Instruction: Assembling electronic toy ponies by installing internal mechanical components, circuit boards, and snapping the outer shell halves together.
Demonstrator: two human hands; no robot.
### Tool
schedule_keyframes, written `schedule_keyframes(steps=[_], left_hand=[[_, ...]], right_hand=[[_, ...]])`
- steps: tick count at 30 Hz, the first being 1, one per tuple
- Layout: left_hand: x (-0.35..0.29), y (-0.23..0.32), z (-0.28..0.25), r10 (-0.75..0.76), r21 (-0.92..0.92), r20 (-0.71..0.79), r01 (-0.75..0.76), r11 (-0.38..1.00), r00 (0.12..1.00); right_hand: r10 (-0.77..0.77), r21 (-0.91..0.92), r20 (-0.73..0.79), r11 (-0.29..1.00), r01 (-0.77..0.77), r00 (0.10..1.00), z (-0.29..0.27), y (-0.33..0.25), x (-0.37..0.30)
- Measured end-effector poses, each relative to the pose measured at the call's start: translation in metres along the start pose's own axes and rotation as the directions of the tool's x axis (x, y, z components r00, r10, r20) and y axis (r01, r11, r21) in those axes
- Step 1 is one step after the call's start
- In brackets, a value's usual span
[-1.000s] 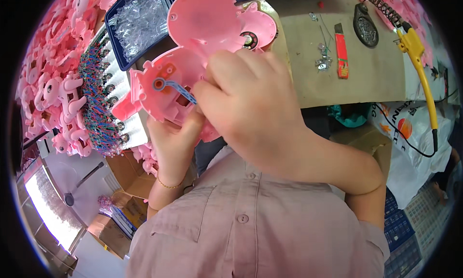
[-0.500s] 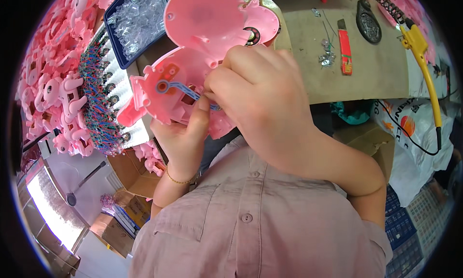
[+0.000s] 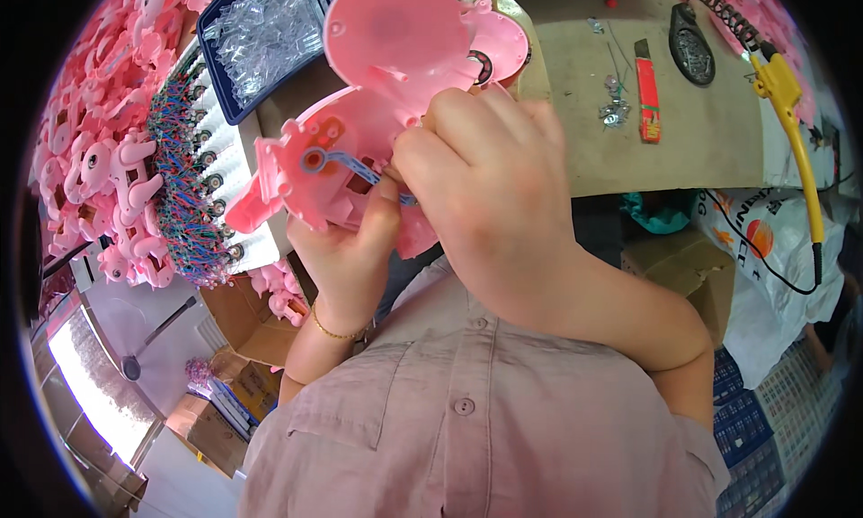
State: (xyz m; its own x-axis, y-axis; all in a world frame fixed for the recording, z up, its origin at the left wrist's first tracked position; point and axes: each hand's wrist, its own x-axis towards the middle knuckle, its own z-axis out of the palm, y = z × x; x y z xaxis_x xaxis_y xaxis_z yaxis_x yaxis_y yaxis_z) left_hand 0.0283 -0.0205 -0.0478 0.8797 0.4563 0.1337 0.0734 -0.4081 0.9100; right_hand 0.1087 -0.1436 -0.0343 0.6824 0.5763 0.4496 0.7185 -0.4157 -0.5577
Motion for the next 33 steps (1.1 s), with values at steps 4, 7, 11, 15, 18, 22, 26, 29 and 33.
schedule_keyframes(steps=[4, 7, 11, 15, 18, 22, 26, 29, 33], left_hand=[[0.008, 0.006, -0.01, -0.183, -0.144, 0.177, 0.21, 0.967, 0.967], [0.029, 0.011, -0.039, -0.273, -0.096, 0.363, 0.327, 0.94, 0.891], [0.061, 0.047, -0.05, 0.356, 0.435, 0.485, -0.574, 0.694, 0.799], [0.06, 0.054, -0.036, 0.545, 0.532, 0.536, -0.759, 0.375, 0.645], [0.042, 0.025, -0.029, 0.751, 0.54, 0.282, -0.746, 0.391, 0.597], [0.016, -0.019, -0.019, 0.733, 0.491, 0.043, -0.653, 0.576, 0.679], [0.01, -0.033, -0.004, 0.6, 0.347, 0.206, -0.631, 0.694, 0.773], [0.007, -0.039, -0.002, 0.611, 0.367, 0.246, -0.656, 0.66, 0.752], [0.003, -0.033, -0.005, 0.602, 0.417, 0.309, -0.673, 0.611, 0.737]], right_hand=[[0.08, 0.183, 0.113, 0.978, -0.1, 0.99, -0.014, 0.005, 0.004], [0.168, 0.311, 0.098, 0.931, -0.191, 0.981, -0.048, 0.013, 0.016], [0.138, 0.431, 0.296, 0.864, -0.261, 0.945, -0.088, 0.027, 0.067], [0.001, 0.238, 0.871, 0.874, -0.424, 0.491, -0.075, 0.007, 0.103], [0.07, 0.096, 0.912, 0.922, -0.375, 0.404, -0.054, 0.005, 0.094], [0.109, 0.083, 0.875, 0.926, -0.368, 0.472, -0.061, 0.017, 0.09], [0.143, 0.032, 0.946, 0.853, -0.521, 0.292, -0.058, 0.028, 0.097], [0.113, 0.031, 0.955, 0.881, -0.471, 0.274, -0.058, 0.03, 0.097], [0.111, 0.017, 0.958, 0.898, -0.439, 0.264, -0.053, 0.038, 0.099]])
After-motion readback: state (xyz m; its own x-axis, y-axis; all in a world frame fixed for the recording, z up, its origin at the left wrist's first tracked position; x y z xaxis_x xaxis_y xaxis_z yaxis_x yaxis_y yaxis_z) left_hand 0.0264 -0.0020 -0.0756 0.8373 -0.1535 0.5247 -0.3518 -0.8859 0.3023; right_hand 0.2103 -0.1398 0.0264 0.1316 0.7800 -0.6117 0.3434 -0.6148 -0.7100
